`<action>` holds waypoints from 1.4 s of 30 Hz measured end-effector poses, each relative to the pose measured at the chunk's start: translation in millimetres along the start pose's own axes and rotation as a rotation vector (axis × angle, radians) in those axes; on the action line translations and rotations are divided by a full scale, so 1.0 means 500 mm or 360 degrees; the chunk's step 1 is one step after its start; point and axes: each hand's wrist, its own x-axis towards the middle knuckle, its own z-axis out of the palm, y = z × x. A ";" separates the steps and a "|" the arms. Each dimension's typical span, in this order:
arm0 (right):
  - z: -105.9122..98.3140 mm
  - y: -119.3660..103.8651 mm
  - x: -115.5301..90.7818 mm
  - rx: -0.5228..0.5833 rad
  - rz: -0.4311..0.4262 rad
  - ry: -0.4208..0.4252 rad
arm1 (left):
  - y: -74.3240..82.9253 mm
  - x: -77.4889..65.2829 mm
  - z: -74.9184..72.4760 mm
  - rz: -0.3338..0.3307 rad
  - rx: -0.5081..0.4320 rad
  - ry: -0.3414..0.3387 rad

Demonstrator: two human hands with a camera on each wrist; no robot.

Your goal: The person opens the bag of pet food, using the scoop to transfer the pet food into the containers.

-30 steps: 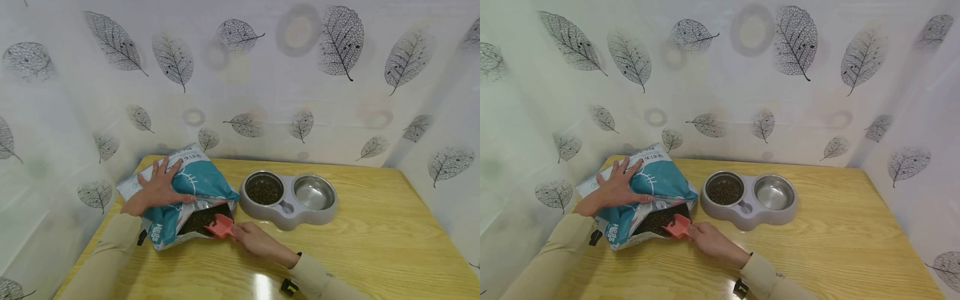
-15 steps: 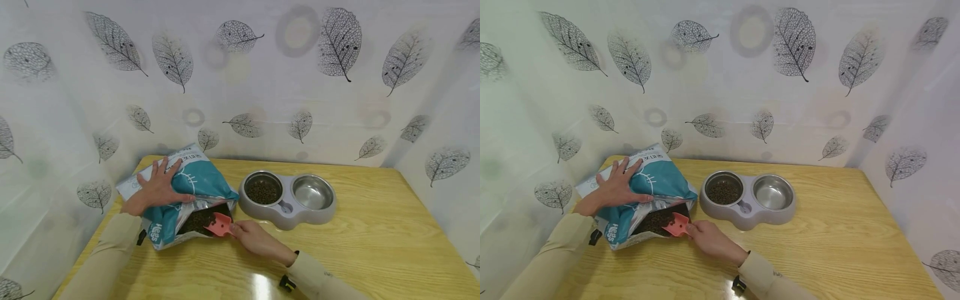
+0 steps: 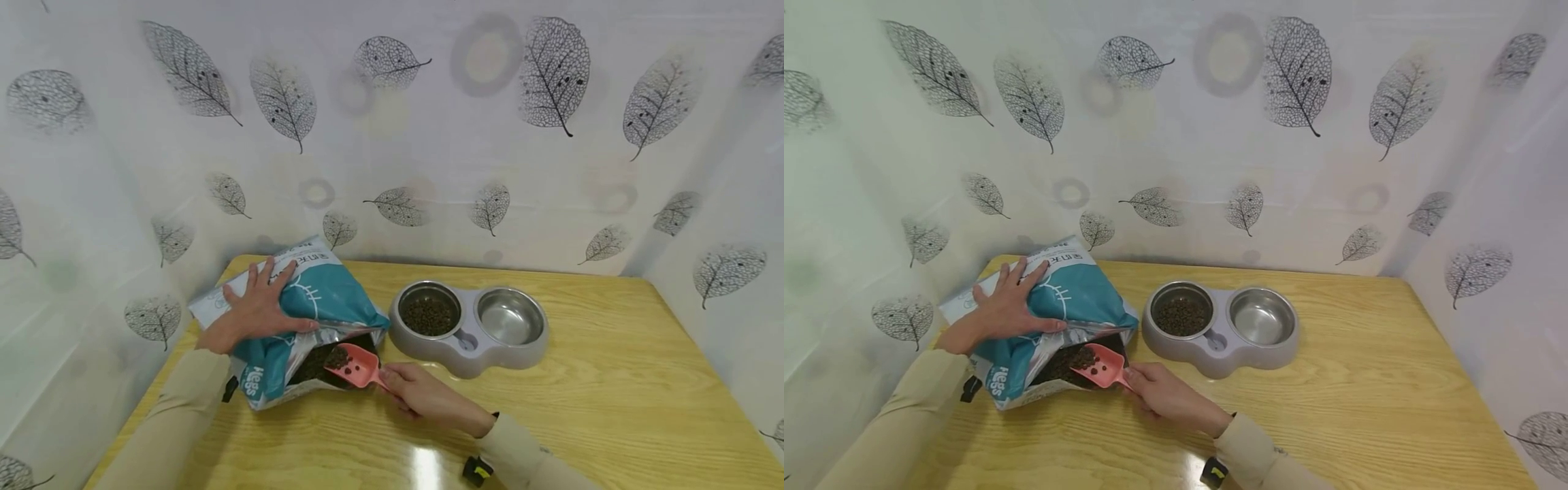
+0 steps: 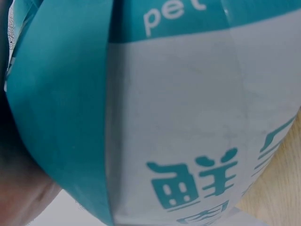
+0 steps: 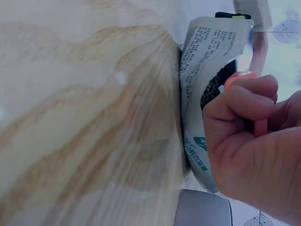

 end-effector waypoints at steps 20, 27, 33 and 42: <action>-0.032 -0.025 -0.032 0.0288 -0.0256 -0.0092 | 0.000 -0.004 0.005 0.0011 -0.0003 0.0002; -0.045 -0.023 -0.036 0.0223 -0.0311 -0.0006 | 0.001 -0.001 0.005 0.0012 -0.0003 0.0007; -0.068 -0.030 -0.044 0.0055 -0.0317 0.0178 | 0.001 0.000 0.001 0.0011 0.0012 0.0003; -0.121 -0.041 -0.057 -0.0396 -0.0246 0.0664 | 0.001 -0.001 -0.001 0.0011 0.0004 0.0006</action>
